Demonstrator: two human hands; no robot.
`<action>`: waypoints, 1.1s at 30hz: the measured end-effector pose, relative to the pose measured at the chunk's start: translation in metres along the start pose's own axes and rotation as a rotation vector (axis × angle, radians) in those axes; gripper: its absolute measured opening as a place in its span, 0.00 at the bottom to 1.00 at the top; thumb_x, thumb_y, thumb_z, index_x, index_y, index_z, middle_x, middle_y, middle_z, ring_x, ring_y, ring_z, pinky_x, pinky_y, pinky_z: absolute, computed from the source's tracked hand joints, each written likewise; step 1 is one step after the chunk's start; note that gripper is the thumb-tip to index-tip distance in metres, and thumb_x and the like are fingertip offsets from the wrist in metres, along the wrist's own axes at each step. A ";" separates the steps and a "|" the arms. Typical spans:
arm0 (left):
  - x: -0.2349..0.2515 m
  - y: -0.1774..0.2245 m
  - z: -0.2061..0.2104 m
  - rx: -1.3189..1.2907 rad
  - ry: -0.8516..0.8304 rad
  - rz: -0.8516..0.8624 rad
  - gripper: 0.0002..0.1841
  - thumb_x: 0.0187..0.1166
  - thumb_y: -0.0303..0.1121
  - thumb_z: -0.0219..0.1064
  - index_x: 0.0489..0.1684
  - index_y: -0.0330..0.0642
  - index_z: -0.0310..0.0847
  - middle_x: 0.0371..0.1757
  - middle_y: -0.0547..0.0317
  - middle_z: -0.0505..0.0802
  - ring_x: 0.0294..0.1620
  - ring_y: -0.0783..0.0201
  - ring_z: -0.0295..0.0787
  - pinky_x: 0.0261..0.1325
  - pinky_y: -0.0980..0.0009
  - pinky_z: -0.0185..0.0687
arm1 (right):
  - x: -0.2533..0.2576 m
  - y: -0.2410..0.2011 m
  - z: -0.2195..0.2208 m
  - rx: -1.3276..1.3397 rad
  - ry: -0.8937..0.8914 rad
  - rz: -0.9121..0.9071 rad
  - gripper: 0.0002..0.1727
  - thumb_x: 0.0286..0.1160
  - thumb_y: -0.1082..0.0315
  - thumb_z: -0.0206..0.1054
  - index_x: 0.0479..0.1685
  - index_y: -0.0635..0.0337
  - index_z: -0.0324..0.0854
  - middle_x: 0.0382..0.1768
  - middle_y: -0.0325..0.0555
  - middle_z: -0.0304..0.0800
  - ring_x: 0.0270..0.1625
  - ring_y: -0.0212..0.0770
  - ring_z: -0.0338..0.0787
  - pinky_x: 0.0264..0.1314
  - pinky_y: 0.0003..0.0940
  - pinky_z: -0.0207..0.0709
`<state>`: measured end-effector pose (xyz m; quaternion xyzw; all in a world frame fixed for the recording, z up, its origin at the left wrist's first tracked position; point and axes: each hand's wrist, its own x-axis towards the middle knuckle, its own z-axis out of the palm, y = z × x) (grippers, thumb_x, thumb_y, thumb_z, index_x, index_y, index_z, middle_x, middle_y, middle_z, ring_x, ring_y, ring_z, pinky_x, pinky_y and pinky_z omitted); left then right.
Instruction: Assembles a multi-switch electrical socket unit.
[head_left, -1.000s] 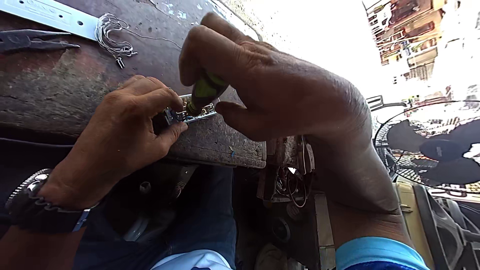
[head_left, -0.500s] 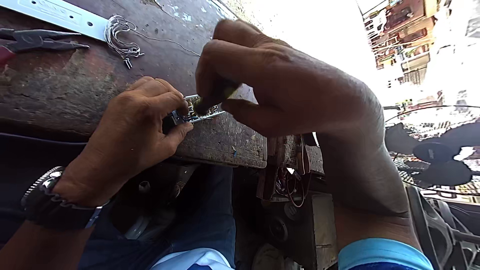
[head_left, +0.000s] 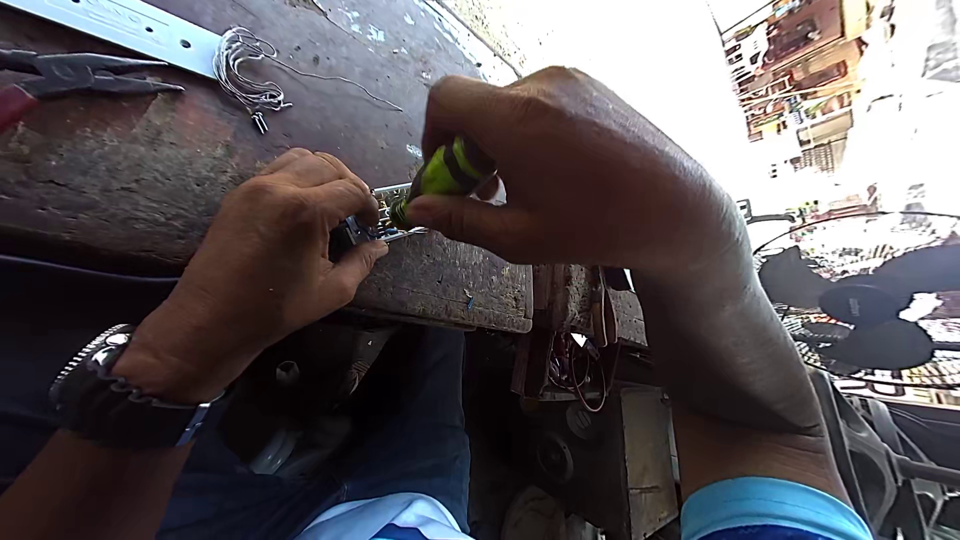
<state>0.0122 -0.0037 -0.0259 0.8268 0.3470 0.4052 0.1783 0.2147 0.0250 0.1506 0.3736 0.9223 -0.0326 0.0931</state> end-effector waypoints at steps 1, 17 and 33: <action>0.000 0.001 -0.001 0.003 -0.005 -0.001 0.13 0.76 0.42 0.69 0.47 0.44 0.91 0.54 0.53 0.91 0.60 0.52 0.85 0.62 0.56 0.78 | 0.001 0.003 -0.002 0.057 -0.033 -0.065 0.14 0.73 0.55 0.70 0.53 0.46 0.82 0.39 0.30 0.84 0.43 0.30 0.86 0.43 0.34 0.82; -0.001 0.002 -0.001 0.005 -0.007 0.005 0.12 0.76 0.41 0.70 0.46 0.44 0.90 0.53 0.53 0.91 0.60 0.52 0.86 0.62 0.56 0.78 | 0.001 -0.004 -0.004 -0.137 -0.025 0.064 0.28 0.81 0.32 0.56 0.42 0.49 0.78 0.22 0.31 0.75 0.25 0.37 0.80 0.25 0.41 0.67; -0.001 0.000 0.000 -0.008 -0.008 0.016 0.11 0.75 0.40 0.71 0.47 0.45 0.91 0.54 0.54 0.91 0.59 0.51 0.85 0.61 0.55 0.77 | 0.003 0.008 0.002 0.087 0.012 -0.111 0.15 0.70 0.63 0.76 0.54 0.51 0.84 0.47 0.40 0.80 0.51 0.36 0.83 0.55 0.33 0.79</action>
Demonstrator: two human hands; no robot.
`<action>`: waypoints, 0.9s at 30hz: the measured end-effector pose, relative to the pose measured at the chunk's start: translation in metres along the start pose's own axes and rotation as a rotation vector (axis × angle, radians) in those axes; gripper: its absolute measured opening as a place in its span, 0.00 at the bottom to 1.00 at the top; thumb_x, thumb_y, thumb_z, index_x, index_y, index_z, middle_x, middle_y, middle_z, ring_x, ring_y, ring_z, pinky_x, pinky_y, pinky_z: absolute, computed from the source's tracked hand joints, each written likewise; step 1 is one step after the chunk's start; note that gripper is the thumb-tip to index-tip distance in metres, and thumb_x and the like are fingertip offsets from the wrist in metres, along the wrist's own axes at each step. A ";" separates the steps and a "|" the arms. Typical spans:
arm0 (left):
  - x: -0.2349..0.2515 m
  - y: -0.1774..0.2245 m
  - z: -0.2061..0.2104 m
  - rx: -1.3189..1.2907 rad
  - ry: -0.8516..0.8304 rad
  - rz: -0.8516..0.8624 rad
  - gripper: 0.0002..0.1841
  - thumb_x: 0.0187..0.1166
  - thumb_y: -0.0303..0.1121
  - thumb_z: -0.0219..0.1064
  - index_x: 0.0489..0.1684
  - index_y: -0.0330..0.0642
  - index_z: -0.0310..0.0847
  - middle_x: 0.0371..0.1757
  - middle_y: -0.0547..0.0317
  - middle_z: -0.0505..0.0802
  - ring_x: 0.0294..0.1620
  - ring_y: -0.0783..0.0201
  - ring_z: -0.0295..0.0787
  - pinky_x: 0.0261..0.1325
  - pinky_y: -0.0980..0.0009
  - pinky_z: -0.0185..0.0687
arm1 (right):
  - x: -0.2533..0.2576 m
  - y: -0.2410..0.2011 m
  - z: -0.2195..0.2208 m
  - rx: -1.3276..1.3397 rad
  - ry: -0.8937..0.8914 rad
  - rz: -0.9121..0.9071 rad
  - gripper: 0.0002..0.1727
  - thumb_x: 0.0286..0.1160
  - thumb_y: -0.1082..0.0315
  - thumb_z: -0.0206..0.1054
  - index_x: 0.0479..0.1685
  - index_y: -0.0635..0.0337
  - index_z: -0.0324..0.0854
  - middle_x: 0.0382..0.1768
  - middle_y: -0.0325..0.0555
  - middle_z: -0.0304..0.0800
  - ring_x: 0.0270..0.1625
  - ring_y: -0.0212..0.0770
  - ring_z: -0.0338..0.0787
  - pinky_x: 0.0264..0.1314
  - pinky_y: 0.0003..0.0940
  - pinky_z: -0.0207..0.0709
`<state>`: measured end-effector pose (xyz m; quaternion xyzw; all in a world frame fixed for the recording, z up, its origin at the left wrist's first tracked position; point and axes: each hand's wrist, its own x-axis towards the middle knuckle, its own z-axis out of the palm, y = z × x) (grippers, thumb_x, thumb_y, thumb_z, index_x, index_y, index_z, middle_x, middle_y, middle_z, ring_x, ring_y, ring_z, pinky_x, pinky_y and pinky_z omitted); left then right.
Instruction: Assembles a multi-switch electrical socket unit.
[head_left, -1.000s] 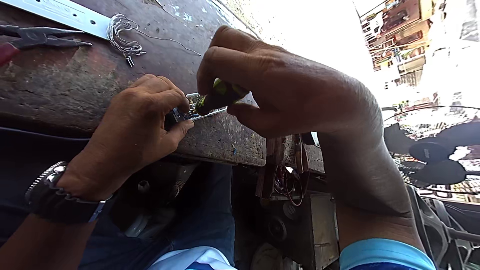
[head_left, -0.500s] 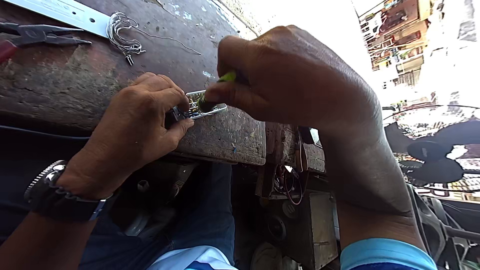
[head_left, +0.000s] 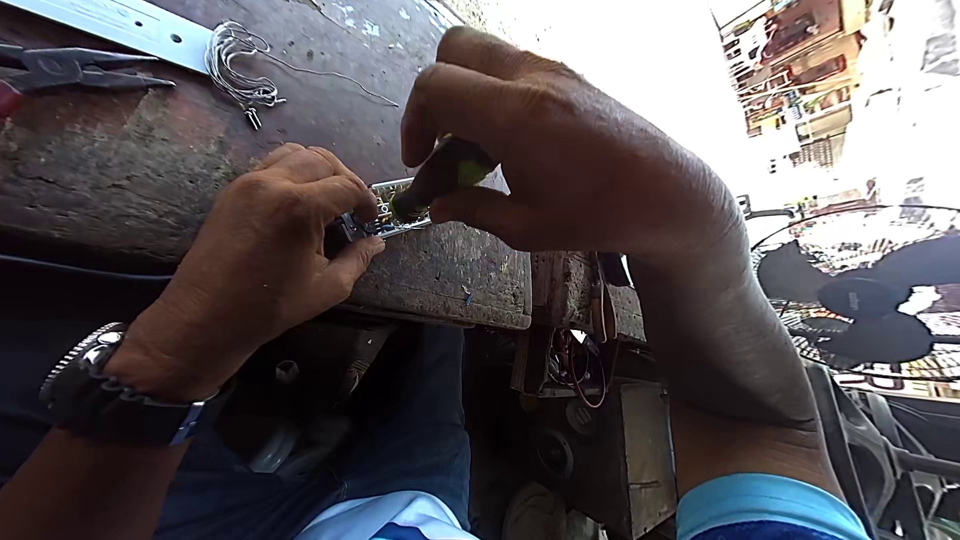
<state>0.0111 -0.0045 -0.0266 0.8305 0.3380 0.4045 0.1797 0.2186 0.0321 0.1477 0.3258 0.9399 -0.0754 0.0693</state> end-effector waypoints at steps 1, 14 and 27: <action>0.000 0.000 0.000 -0.001 0.000 0.002 0.11 0.75 0.40 0.71 0.46 0.45 0.91 0.54 0.54 0.92 0.59 0.51 0.85 0.61 0.55 0.77 | 0.000 0.001 0.000 0.058 0.004 -0.030 0.18 0.67 0.68 0.77 0.57 0.53 0.84 0.51 0.43 0.80 0.54 0.37 0.83 0.58 0.31 0.80; -0.001 0.000 0.000 -0.010 0.006 0.007 0.10 0.75 0.40 0.70 0.44 0.47 0.91 0.54 0.55 0.91 0.59 0.52 0.85 0.60 0.55 0.77 | -0.006 0.006 0.005 0.080 0.010 -0.035 0.12 0.68 0.70 0.76 0.50 0.52 0.86 0.45 0.39 0.83 0.47 0.32 0.85 0.49 0.28 0.83; 0.003 0.002 0.001 0.043 -0.042 -0.022 0.16 0.79 0.43 0.66 0.58 0.48 0.90 0.60 0.53 0.90 0.64 0.48 0.84 0.63 0.50 0.77 | -0.073 0.041 0.111 0.447 0.859 0.563 0.17 0.66 0.63 0.82 0.44 0.63 0.81 0.32 0.43 0.90 0.30 0.33 0.88 0.31 0.29 0.85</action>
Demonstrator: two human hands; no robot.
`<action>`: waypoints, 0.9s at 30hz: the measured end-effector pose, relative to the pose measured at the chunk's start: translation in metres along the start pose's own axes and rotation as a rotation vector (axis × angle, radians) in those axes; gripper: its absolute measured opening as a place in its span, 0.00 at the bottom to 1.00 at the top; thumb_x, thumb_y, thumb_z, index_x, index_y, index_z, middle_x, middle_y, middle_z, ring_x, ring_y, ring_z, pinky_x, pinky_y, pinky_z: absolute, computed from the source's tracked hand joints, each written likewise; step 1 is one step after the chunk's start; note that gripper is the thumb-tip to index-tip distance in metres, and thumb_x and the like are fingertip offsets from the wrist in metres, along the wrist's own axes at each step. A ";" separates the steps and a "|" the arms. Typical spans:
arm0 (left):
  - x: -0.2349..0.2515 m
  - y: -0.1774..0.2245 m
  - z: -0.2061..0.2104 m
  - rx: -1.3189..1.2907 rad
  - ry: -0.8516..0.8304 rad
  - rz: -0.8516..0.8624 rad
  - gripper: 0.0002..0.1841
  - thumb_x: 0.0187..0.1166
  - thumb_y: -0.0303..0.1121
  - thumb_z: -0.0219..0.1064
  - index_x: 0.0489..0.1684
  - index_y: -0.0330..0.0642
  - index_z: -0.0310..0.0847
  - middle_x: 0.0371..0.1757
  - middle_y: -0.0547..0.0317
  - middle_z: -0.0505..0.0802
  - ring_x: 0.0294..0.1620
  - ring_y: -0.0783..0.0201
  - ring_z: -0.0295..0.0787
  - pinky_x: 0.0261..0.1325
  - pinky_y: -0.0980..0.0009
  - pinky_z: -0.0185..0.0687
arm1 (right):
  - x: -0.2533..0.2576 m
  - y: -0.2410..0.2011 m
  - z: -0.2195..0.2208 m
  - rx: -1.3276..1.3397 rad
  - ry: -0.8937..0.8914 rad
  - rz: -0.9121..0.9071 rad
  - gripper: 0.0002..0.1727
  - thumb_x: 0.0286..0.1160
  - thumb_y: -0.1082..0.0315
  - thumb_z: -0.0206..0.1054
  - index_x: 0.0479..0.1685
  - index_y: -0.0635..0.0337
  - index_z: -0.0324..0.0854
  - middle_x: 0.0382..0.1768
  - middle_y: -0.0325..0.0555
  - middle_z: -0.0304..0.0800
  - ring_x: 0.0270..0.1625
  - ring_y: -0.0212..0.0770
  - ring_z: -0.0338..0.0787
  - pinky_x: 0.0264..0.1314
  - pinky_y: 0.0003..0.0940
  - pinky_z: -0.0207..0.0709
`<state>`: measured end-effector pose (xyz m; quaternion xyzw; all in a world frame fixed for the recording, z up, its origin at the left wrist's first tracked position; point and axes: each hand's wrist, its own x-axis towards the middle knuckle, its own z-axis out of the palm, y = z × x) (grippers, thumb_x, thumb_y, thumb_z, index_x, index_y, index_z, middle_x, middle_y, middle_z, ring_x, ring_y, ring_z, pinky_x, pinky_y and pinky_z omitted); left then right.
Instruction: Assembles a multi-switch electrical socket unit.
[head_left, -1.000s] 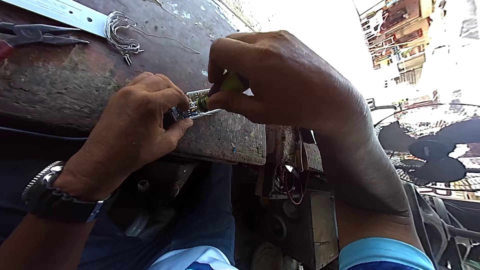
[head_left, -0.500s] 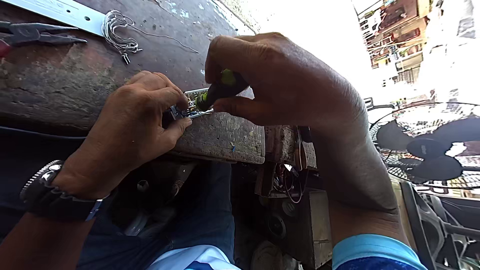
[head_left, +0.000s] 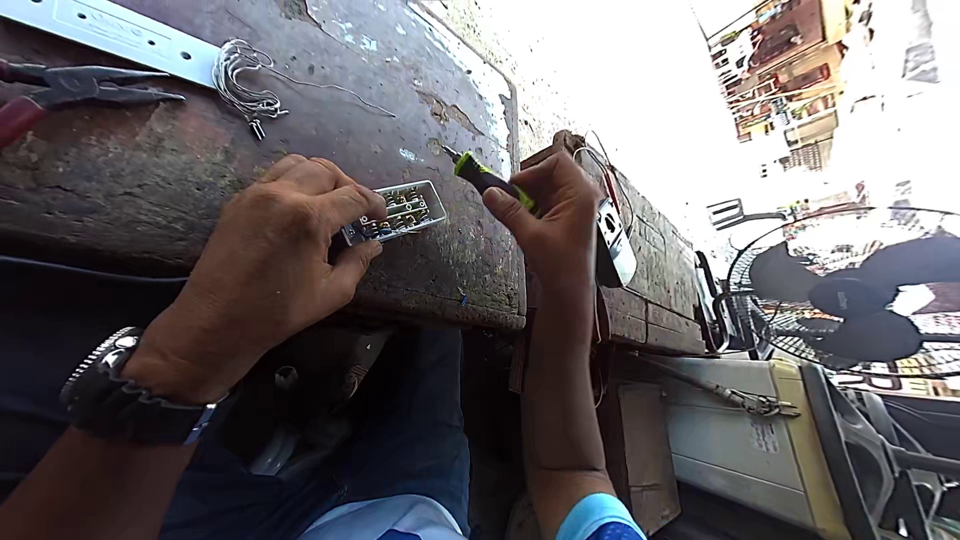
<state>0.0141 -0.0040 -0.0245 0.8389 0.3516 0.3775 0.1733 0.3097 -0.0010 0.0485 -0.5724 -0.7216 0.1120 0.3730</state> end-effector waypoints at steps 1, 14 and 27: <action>0.000 0.000 0.001 0.011 -0.006 -0.004 0.16 0.80 0.44 0.66 0.58 0.48 0.91 0.61 0.53 0.90 0.65 0.48 0.83 0.63 0.50 0.76 | -0.010 0.005 0.014 -0.016 0.077 0.066 0.18 0.67 0.62 0.82 0.44 0.61 0.81 0.31 0.42 0.89 0.28 0.32 0.87 0.29 0.28 0.84; 0.009 0.028 0.000 0.153 -0.032 -0.095 0.15 0.78 0.36 0.66 0.54 0.40 0.92 0.70 0.48 0.86 0.76 0.49 0.77 0.78 0.55 0.71 | -0.033 0.010 0.048 -0.125 0.048 -0.205 0.22 0.72 0.43 0.73 0.50 0.51 0.93 0.62 0.49 0.86 0.70 0.51 0.77 0.73 0.49 0.69; 0.011 0.028 -0.008 0.144 -0.088 -0.056 0.12 0.77 0.34 0.68 0.52 0.41 0.92 0.67 0.50 0.90 0.76 0.52 0.80 0.79 0.57 0.72 | -0.016 -0.002 0.056 -0.034 -0.139 -0.425 0.08 0.79 0.57 0.71 0.41 0.44 0.96 0.56 0.37 0.92 0.67 0.46 0.79 0.66 0.48 0.68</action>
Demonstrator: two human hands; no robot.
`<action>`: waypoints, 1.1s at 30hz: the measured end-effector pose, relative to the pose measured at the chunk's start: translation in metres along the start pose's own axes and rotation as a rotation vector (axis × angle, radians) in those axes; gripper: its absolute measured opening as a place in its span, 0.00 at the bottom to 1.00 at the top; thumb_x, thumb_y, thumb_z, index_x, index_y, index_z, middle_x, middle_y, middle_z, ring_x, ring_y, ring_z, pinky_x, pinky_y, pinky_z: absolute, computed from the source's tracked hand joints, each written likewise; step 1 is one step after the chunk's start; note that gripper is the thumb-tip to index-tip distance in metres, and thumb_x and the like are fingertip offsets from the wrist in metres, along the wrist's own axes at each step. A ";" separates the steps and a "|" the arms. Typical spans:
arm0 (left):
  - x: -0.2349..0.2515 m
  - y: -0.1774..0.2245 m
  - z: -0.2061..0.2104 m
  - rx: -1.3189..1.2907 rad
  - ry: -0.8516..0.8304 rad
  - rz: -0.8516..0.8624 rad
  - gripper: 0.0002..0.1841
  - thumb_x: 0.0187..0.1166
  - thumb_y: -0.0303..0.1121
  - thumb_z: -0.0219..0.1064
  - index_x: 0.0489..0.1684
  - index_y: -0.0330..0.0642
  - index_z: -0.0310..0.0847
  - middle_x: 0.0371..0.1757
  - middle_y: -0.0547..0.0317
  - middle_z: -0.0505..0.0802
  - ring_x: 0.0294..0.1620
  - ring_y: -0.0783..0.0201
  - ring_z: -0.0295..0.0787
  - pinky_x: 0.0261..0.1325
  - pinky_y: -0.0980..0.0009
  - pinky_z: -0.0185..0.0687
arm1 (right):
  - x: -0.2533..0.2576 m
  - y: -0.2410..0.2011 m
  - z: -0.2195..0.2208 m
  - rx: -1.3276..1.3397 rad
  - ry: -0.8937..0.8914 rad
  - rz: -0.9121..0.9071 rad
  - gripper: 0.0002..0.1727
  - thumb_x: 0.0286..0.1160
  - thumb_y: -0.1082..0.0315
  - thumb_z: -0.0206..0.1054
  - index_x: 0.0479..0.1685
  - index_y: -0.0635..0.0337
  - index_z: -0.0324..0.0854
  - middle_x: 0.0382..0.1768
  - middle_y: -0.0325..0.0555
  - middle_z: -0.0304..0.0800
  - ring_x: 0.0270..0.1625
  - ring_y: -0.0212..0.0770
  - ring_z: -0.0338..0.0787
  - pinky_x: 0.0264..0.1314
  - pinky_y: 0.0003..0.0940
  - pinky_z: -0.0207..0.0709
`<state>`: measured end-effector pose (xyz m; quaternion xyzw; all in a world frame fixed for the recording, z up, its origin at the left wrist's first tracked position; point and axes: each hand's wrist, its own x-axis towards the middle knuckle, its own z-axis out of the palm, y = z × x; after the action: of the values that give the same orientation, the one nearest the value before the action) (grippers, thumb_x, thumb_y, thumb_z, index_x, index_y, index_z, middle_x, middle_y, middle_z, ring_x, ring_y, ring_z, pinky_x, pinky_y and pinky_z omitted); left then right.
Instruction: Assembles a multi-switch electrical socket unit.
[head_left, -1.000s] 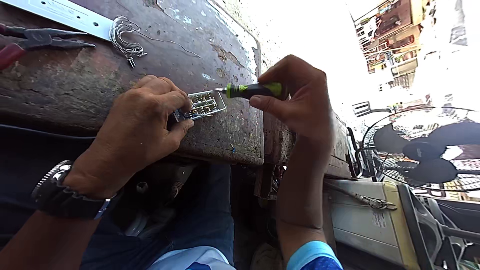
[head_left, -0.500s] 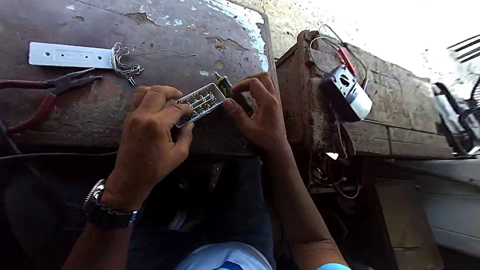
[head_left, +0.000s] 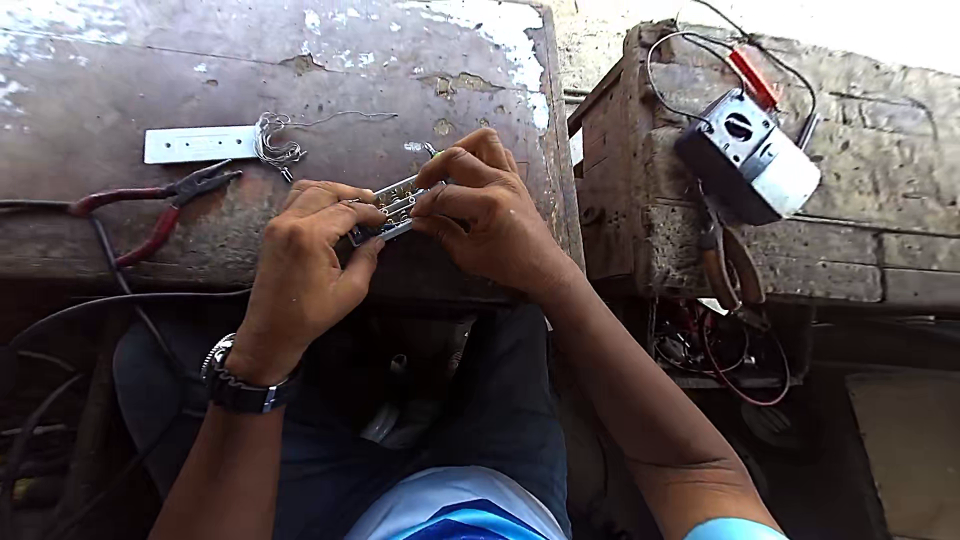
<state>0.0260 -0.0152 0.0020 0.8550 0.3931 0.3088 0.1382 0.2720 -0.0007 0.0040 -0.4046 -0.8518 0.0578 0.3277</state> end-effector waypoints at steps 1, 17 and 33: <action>0.000 0.000 0.000 -0.002 0.002 -0.005 0.12 0.77 0.34 0.68 0.52 0.41 0.92 0.67 0.50 0.89 0.76 0.52 0.80 0.79 0.57 0.73 | 0.004 0.000 -0.002 0.017 -0.029 0.001 0.08 0.79 0.58 0.71 0.42 0.45 0.96 0.55 0.36 0.92 0.67 0.45 0.79 0.66 0.48 0.68; 0.002 0.007 0.018 -0.039 0.196 -0.151 0.10 0.80 0.35 0.65 0.40 0.40 0.91 0.61 0.51 0.93 0.71 0.55 0.84 0.74 0.58 0.76 | 0.045 0.010 0.003 0.246 -0.173 -0.095 0.08 0.70 0.64 0.78 0.43 0.56 0.94 0.36 0.35 0.92 0.49 0.38 0.83 0.56 0.37 0.75; 0.004 0.010 0.019 0.000 0.179 -0.158 0.13 0.82 0.36 0.62 0.47 0.39 0.91 0.63 0.49 0.91 0.74 0.51 0.81 0.76 0.57 0.75 | 0.038 -0.001 -0.001 -0.055 -0.106 -0.207 0.07 0.72 0.61 0.74 0.33 0.52 0.93 0.34 0.38 0.87 0.47 0.43 0.82 0.47 0.41 0.71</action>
<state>0.0461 -0.0189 -0.0067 0.7903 0.4701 0.3722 0.1264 0.2544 0.0258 0.0245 -0.3198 -0.9064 0.0215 0.2751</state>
